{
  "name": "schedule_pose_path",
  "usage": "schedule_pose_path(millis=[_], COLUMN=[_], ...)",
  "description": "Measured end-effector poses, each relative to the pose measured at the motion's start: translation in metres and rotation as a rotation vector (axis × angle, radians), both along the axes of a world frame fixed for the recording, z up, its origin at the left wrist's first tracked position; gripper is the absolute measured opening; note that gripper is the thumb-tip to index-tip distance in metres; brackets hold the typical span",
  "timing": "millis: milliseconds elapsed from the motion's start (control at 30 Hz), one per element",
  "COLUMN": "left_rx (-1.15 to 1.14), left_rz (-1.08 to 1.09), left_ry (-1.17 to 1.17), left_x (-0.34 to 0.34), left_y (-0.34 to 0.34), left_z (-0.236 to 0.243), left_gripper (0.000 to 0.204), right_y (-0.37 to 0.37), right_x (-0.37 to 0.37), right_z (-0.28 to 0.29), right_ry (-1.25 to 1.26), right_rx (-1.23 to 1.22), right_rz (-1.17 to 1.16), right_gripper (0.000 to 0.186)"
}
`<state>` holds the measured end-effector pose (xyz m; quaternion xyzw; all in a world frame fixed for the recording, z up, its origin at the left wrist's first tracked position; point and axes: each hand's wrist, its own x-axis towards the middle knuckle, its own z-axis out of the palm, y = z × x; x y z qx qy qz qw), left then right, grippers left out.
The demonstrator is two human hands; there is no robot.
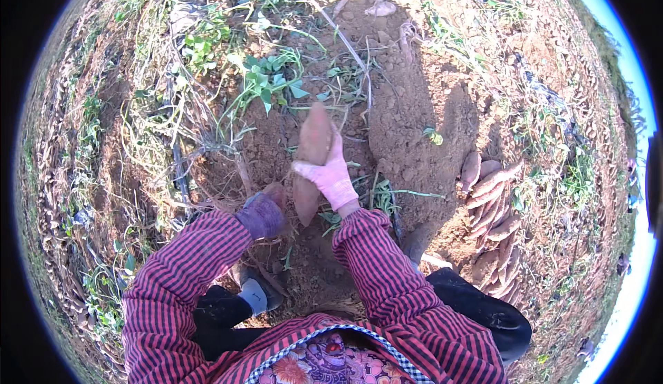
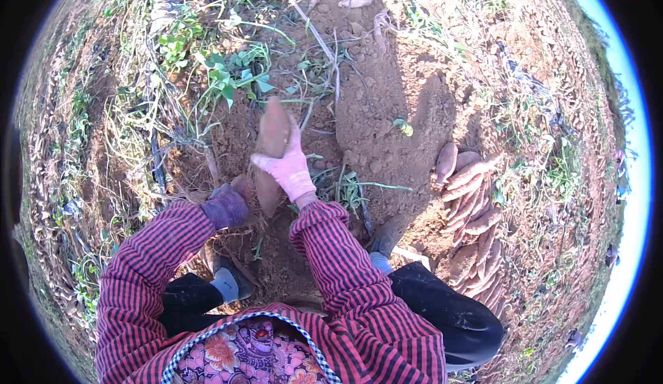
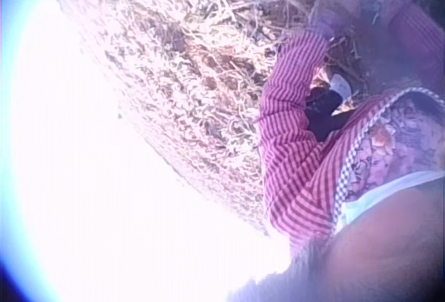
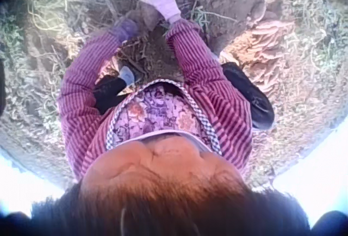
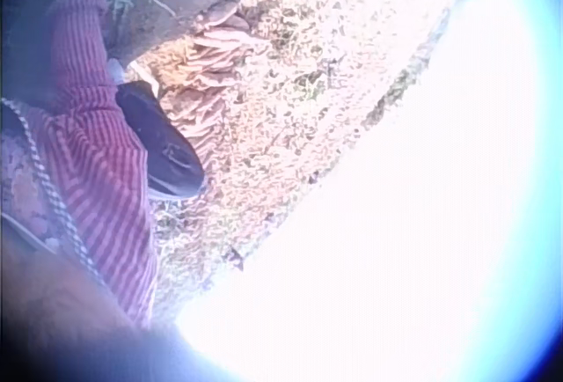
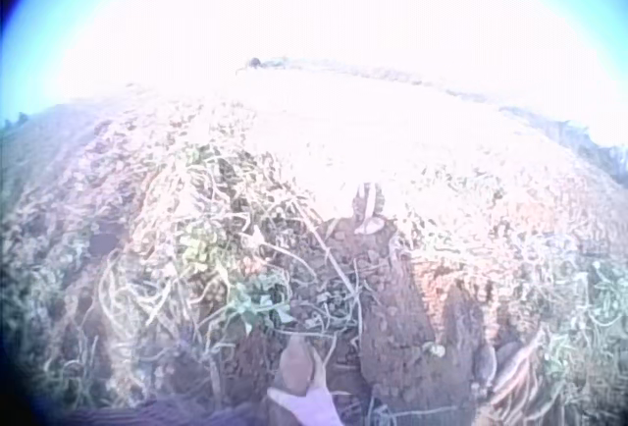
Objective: The person digs into the soil with a hoe and by hand to unearth sweet potatoes, then separates them from the vines and places them in a pile on the ground.
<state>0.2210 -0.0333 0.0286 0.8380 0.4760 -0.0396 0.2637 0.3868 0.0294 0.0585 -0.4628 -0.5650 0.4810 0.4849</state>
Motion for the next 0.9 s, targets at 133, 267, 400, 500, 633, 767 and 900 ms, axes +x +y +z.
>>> schedule_pose_path(millis=[133,267,400,500,633,767,900], left_rx=[0.276,0.036,-0.032,-0.464,-0.243,-0.457,-0.202], left_rz=[-0.093,-0.183,0.255,0.675,0.419,0.385,0.485], left_ry=[-0.023,0.128,-0.517,-0.925,-0.975,-0.865,-0.270], left_x=[0.021,-0.005,-0.050,-0.065,-0.063,-0.065,-0.051], left_y=[-0.002,-0.001,0.008,0.015,0.024,0.026,0.018], left_z=[0.000,0.016,0.038,0.058,0.071,0.090,0.119], left_gripper=[0.035,0.025,0.030,0.026,0.035,0.037,0.032], right_y=[-0.014,0.015,0.067,0.080,0.062,0.007,-0.043], right_x=[-0.002,0.092,0.275,0.317,0.186,0.018,-0.045], right_z=[0.026,0.004,0.009,0.040,0.048,0.036,0.046], right_ry=[-0.955,0.198,-0.145,-1.093,-0.580,-0.390,-0.662], right_rx=[0.077,-0.365,-0.238,-0.658,0.123,0.377,0.016], right_rz=[0.376,-0.351,-0.725,-0.954,-0.049,0.686,0.467], right_gripper=[0.096,0.102,0.104,0.092,0.089,0.086,0.083])
